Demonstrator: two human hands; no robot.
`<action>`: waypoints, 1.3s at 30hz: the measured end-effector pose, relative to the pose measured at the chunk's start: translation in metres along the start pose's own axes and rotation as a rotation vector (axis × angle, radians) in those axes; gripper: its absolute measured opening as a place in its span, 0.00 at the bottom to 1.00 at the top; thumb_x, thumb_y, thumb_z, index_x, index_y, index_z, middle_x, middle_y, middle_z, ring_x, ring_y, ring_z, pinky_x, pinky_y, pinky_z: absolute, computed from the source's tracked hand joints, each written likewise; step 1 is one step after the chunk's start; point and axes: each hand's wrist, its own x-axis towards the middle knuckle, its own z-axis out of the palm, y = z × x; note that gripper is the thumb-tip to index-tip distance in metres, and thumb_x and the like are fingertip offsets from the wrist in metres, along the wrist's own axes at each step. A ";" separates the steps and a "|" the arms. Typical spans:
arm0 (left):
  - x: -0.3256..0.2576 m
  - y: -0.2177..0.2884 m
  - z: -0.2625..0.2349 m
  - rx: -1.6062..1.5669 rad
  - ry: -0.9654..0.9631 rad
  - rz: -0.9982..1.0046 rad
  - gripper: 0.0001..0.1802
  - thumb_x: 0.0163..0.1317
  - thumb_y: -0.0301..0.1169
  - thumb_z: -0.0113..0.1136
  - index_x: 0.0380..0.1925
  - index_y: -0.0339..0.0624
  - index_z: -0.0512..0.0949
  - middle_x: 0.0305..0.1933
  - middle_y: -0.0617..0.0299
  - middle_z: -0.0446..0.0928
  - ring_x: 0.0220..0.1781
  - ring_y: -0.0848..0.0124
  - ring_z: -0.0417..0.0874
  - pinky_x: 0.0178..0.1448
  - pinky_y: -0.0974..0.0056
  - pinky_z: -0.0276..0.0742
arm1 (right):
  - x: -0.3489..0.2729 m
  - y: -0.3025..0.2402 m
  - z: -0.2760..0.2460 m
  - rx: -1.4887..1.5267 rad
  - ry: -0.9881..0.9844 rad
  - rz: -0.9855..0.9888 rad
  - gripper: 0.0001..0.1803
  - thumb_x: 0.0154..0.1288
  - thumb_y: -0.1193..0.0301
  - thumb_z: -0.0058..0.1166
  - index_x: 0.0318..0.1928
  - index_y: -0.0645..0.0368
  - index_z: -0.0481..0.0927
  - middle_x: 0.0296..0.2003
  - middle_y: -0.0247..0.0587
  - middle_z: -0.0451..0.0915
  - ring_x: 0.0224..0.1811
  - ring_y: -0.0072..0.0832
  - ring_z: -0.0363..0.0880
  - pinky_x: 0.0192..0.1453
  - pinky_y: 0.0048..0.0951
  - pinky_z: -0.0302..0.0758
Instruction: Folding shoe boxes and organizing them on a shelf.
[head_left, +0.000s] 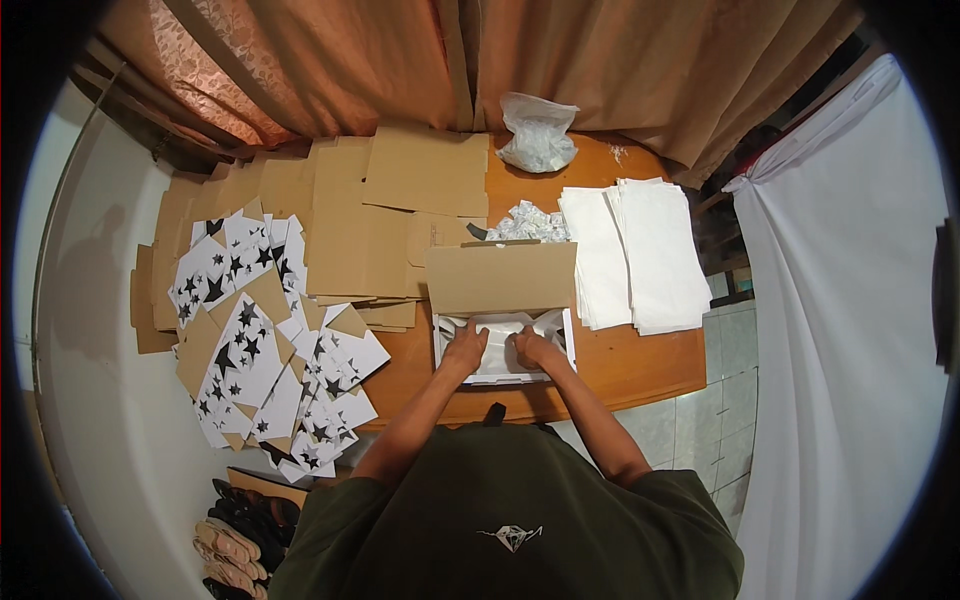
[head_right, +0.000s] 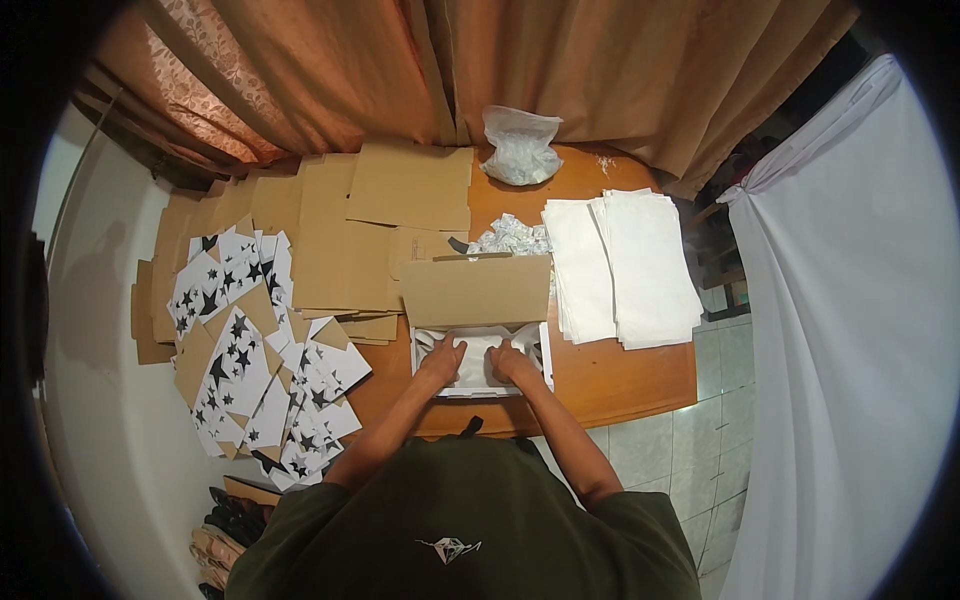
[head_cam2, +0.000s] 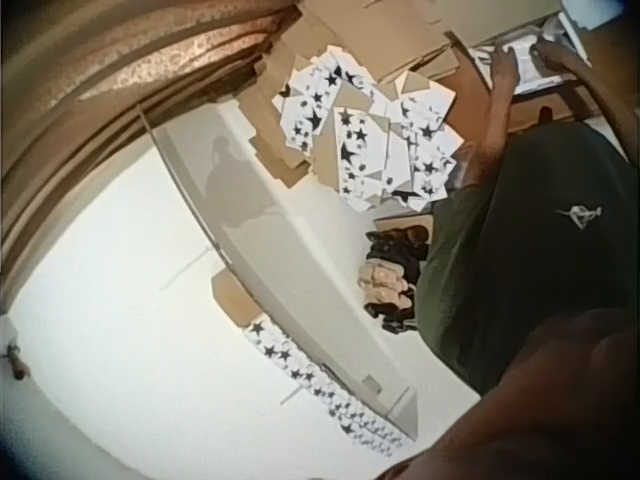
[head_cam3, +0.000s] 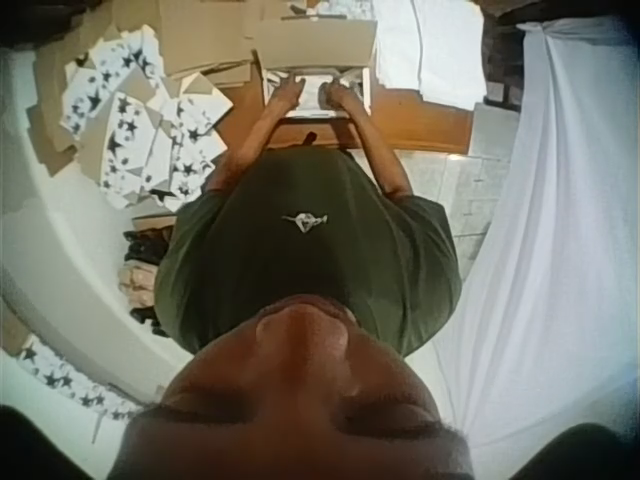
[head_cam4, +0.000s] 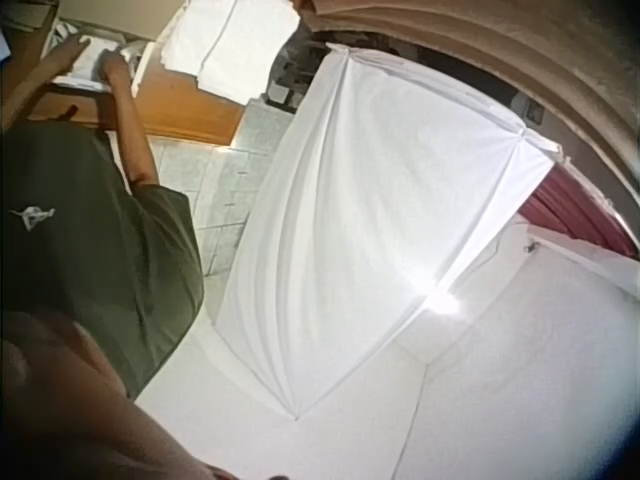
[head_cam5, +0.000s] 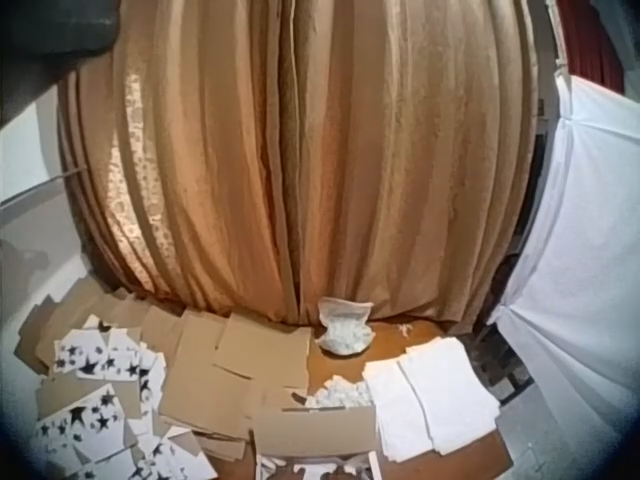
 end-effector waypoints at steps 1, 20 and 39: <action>0.001 -0.001 0.001 -0.010 -0.014 -0.014 0.20 0.62 0.17 0.55 0.55 0.34 0.71 0.66 0.35 0.65 0.61 0.38 0.76 0.53 0.48 0.86 | 0.000 0.001 0.000 0.024 0.022 -0.028 0.17 0.71 0.72 0.46 0.55 0.64 0.79 0.60 0.65 0.71 0.61 0.58 0.76 0.59 0.54 0.81; -0.023 -0.002 -0.043 -0.299 -0.173 0.039 0.33 0.66 0.32 0.63 0.70 0.47 0.67 0.70 0.38 0.67 0.70 0.47 0.72 0.68 0.50 0.76 | -0.051 -0.026 -0.047 0.124 0.215 -0.184 0.23 0.68 0.74 0.52 0.64 0.56 0.75 0.56 0.58 0.78 0.60 0.51 0.78 0.66 0.44 0.75; -0.022 0.079 -0.171 -0.610 0.636 0.244 0.13 0.64 0.31 0.63 0.46 0.36 0.81 0.46 0.49 0.81 0.47 0.54 0.85 0.53 0.54 0.80 | -0.115 -0.043 -0.158 0.373 0.741 -0.123 0.17 0.66 0.71 0.60 0.54 0.60 0.81 0.47 0.53 0.82 0.51 0.48 0.83 0.54 0.44 0.79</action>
